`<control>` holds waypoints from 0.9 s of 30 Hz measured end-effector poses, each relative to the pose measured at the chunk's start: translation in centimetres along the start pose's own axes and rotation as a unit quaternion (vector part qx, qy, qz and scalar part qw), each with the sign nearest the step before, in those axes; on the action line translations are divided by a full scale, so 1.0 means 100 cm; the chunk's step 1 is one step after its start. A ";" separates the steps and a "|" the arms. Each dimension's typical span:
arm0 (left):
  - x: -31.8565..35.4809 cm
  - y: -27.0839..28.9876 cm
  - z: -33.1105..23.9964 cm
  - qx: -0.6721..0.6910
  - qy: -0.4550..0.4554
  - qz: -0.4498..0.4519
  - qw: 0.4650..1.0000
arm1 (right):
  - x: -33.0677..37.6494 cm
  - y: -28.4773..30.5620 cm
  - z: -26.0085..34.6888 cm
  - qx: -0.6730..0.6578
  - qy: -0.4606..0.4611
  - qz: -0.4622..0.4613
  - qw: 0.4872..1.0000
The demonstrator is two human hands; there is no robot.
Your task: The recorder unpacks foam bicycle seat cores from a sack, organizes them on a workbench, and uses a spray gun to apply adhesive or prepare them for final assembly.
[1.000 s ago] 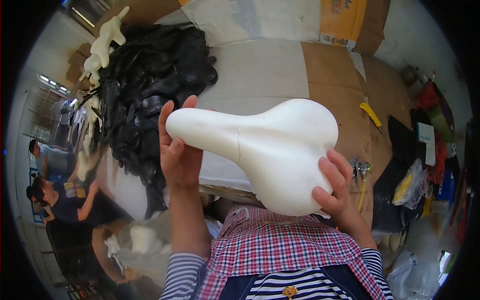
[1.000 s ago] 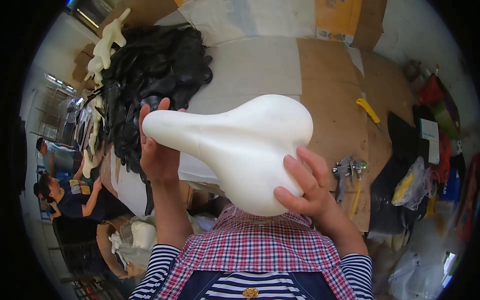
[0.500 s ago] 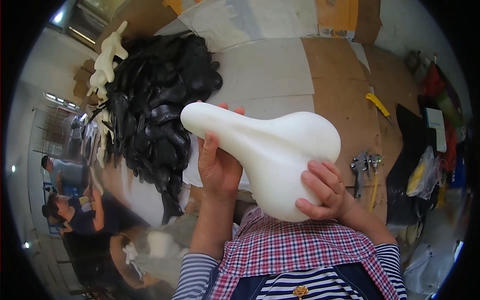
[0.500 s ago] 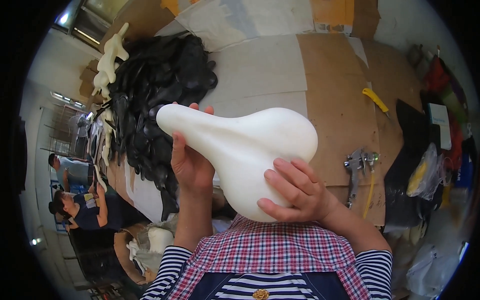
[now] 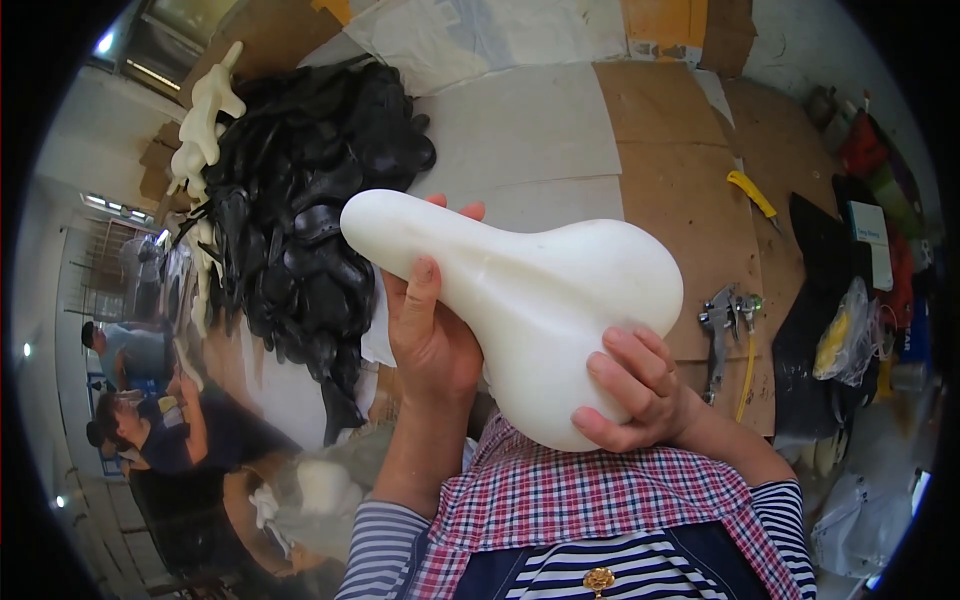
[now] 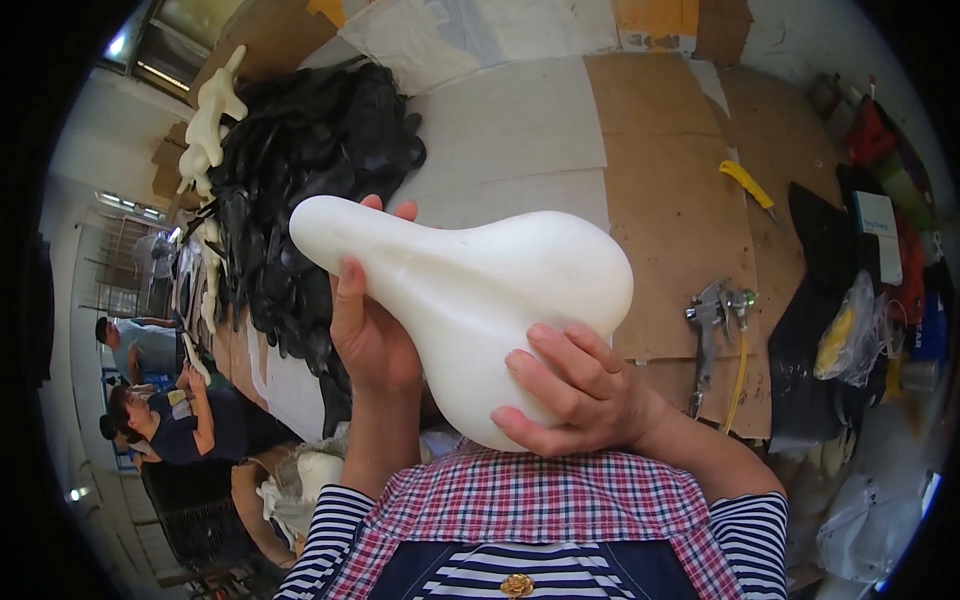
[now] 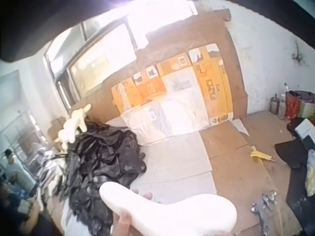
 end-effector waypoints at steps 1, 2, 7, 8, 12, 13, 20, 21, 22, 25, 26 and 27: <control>0.000 0.000 0.000 0.000 0.000 -0.002 1.000 | -0.001 0.000 0.001 0.006 0.000 0.004 1.000; 0.000 0.001 -0.001 -0.018 0.002 -0.004 1.000 | -0.002 0.000 0.002 0.011 0.001 0.007 1.000; 0.006 0.009 -0.002 0.057 0.005 0.050 0.997 | -0.012 0.001 0.007 0.037 0.012 0.018 0.999; 0.008 0.005 -0.005 0.029 -0.017 0.065 0.997 | -0.012 0.000 0.008 0.044 0.021 0.007 0.999; 0.011 -0.006 -0.011 -0.140 -0.040 0.027 0.989 | -0.011 0.001 0.011 0.069 0.028 -0.011 0.997; 0.012 -0.009 -0.011 -0.140 -0.041 0.026 0.989 | -0.010 0.001 0.011 0.067 0.026 -0.004 0.997; 0.014 -0.005 -0.007 -0.070 -0.013 -0.006 0.997 | -0.004 0.000 0.013 0.069 0.020 0.001 0.997; 0.014 -0.004 -0.006 -0.018 -0.017 0.016 1.000 | -0.004 0.000 0.013 0.069 0.020 0.001 0.997; 0.014 -0.003 -0.005 -0.018 -0.016 0.016 1.000 | -0.003 0.001 0.013 0.071 0.021 0.001 0.997; 0.015 -0.007 -0.005 -0.076 -0.030 0.022 0.996 | -0.002 0.002 0.015 0.076 0.024 0.001 0.997; 0.015 -0.013 -0.005 -0.118 -0.019 -0.014 0.993 | -0.001 0.003 0.016 0.078 0.025 0.001 0.997; 0.015 -0.016 -0.006 -0.159 -0.008 -0.050 0.986 | -0.001 0.003 0.016 0.079 0.025 0.001 0.997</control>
Point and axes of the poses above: each hand's wrist, its own x-axis away from the middle knuckle, its own y-axis out of the back of the hand, z = x × y, the point moved 1 cm from there along -x, towards the middle knuckle, and after that the axes turned 1 degree about -z, right-handed, at the moved point
